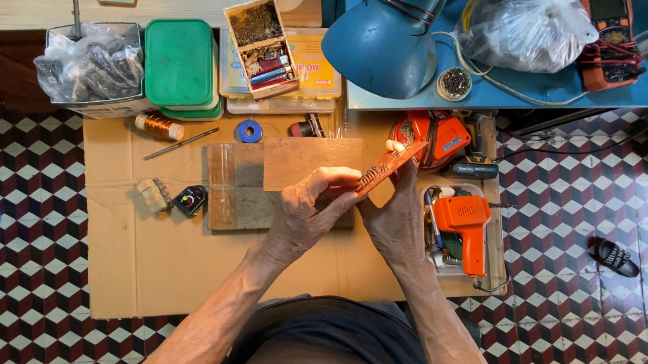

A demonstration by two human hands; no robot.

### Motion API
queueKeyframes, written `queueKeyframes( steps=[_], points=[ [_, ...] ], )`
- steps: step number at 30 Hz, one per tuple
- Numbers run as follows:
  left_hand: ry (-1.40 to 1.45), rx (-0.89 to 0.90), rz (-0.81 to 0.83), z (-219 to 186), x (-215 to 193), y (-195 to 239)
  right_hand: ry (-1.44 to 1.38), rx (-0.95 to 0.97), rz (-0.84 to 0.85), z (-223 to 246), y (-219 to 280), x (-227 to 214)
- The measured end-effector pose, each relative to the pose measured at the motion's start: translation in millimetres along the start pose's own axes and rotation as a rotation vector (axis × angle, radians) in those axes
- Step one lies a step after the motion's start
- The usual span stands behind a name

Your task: The person handles a small electronic component, then picks up a green circuit board and uses an orange heat gun to apply heat to its surface. The person inspects the board under a lamp and continues heating different areas of the board.

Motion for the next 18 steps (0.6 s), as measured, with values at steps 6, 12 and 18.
queueKeyframes(
  steps=[6, 12, 18],
  points=[
    [-0.129, 0.095, 0.036, -10.0, -2.7, 3.4, 0.027, -0.061, 0.052, 8.4, -1.9, -3.9],
    [-0.201, 0.188, 0.096, -14.4, -2.3, 3.8, -0.036, 0.041, 0.205, -4.2, -4.0, 6.4],
    [-0.193, 0.181, 0.129, -13.2, -4.4, 2.2, -0.021, -0.097, 0.192, 7.9, -2.9, 8.5]
  ],
)
Point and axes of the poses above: each hand's wrist, its own y-axis away from the middle knuckle, its own x-axis out of the palm, z = x × y, the point moved 10 cm from there along -y, towards the middle knuckle, and after that the axes turned 3 degrees about y, right-handed, at the moved point
